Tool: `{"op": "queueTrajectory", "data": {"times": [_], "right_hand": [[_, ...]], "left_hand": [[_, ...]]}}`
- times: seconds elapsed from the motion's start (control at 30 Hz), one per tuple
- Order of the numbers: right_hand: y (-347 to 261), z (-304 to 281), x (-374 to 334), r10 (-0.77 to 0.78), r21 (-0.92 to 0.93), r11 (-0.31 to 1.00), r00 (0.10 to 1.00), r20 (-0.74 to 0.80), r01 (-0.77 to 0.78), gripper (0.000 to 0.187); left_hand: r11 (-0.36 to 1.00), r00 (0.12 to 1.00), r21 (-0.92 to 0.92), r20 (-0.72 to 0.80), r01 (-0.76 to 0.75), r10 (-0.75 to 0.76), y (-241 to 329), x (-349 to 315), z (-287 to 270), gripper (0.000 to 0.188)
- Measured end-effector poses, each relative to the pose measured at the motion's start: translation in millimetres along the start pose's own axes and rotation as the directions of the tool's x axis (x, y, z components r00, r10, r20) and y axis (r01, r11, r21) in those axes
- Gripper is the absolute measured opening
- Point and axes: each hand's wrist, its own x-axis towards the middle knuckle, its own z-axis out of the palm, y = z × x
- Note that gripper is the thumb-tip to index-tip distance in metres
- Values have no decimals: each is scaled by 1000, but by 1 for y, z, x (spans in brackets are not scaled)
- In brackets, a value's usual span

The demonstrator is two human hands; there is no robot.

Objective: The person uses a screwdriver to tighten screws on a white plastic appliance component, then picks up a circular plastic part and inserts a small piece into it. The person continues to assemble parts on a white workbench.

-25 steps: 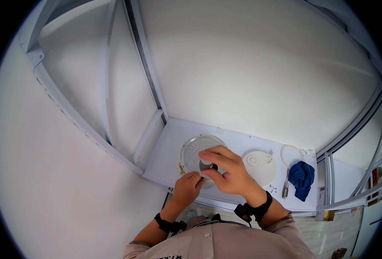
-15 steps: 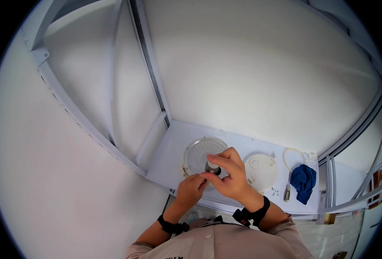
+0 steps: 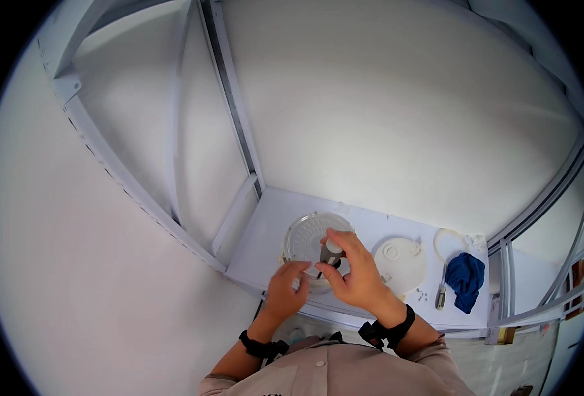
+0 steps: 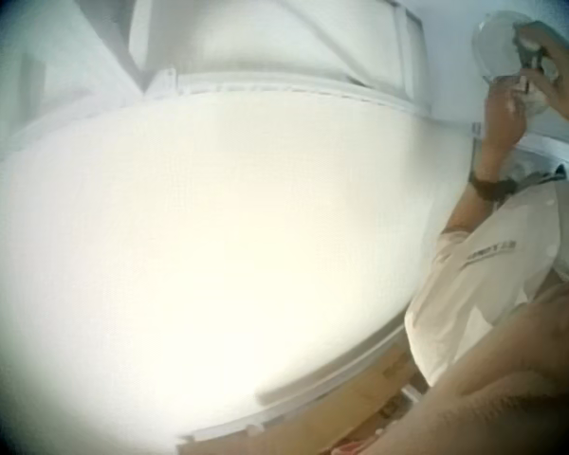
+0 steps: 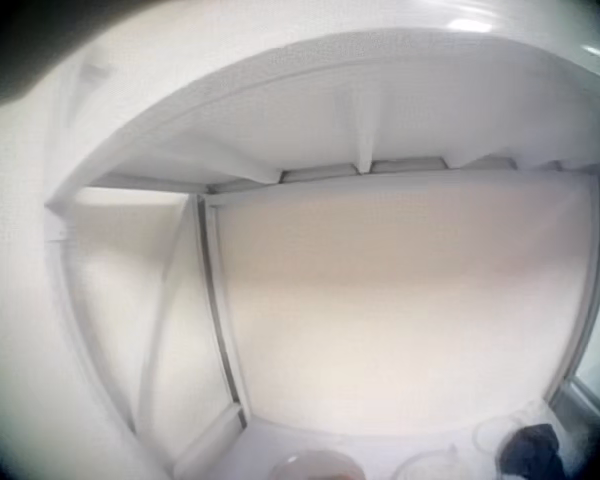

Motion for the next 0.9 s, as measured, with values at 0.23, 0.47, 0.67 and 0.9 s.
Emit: {"op": "queueTrajectory", "data": {"times": [0.23, 0.47, 0.67, 0.9], "right_hand": [[-6, -3, 4, -48, -11, 999, 996, 80, 49, 67], [-12, -2, 6, -32, 8, 999, 999, 42, 32, 62], [-8, -2, 5, -93, -57, 994, 995, 36, 95, 61], [-13, -5, 15, -3, -21, 1000, 999, -37, 2, 68]], "left_hand": [[945, 984, 289, -130, 152, -119, -19, 15, 1, 20], [919, 971, 316, -124, 235, -206, -22, 19, 6, 12], [850, 956, 443, -64, 286, -288, -15, 28, 7, 10], [895, 978, 396, -57, 205, -199, -38, 19, 12, 8]]}}
